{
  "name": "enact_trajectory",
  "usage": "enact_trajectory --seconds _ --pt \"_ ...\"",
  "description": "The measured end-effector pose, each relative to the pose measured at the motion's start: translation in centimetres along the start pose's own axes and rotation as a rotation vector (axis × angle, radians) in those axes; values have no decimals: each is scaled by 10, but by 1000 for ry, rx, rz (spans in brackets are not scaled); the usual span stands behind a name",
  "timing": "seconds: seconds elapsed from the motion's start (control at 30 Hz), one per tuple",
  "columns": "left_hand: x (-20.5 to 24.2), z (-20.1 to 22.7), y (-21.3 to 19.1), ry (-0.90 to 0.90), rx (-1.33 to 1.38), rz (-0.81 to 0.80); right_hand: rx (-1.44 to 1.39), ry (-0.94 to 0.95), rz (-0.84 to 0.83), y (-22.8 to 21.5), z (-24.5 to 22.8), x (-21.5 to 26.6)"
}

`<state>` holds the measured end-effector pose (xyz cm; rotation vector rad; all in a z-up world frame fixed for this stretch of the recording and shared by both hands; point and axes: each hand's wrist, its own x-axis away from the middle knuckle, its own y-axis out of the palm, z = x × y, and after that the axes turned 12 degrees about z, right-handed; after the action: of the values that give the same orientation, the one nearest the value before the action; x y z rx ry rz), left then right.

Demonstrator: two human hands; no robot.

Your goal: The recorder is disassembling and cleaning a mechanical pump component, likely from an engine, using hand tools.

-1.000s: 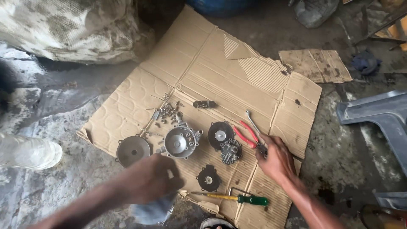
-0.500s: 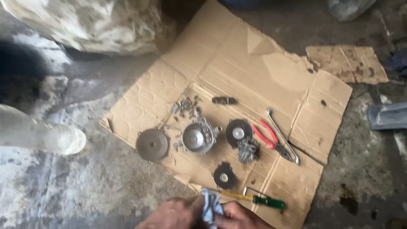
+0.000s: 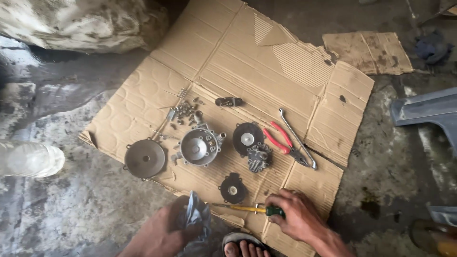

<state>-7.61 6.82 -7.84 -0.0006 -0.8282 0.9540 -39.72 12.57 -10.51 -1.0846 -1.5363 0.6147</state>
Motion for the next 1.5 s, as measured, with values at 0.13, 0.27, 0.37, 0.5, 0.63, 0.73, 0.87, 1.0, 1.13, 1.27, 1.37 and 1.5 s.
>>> enact_trajectory --seconds 0.13,0.27,0.37,0.5,0.63,0.73,0.87,1.0,1.13,1.27,1.37,1.5 --pt "-4 19 -5 -83 -33 -37 -63 12 -57 17 22 -1" --pt "-4 25 -11 -233 237 -31 -184 228 -173 -1 47 13" --pt "-8 15 -8 -285 374 51 -385 205 -145 -1 67 24" --pt "-1 43 1 -422 741 -6 -776 369 -170 -1 19 15" --pt "-16 40 55 -36 542 198 -896 450 -152 9 -40 4" --pt "-6 76 41 -9 437 388 -908 87 87 71 -39 -4" --pt "-43 49 35 13 361 574 -1102 -93 80 247 0 12" --pt "-58 43 -23 -20 673 652 -1313 -280 90 222 -1 -10" --pt "-31 27 -41 -167 480 491 -1440 -203 -187 80 -42 0" --pt "-27 32 -22 -54 1114 188 -1425 81 -155 80 -48 -4" --pt "-13 55 -10 -48 799 172 -1356 83 -128 80 -56 5" --pt "-35 54 -33 -111 507 612 -1629 -4 -363 100 -57 12"
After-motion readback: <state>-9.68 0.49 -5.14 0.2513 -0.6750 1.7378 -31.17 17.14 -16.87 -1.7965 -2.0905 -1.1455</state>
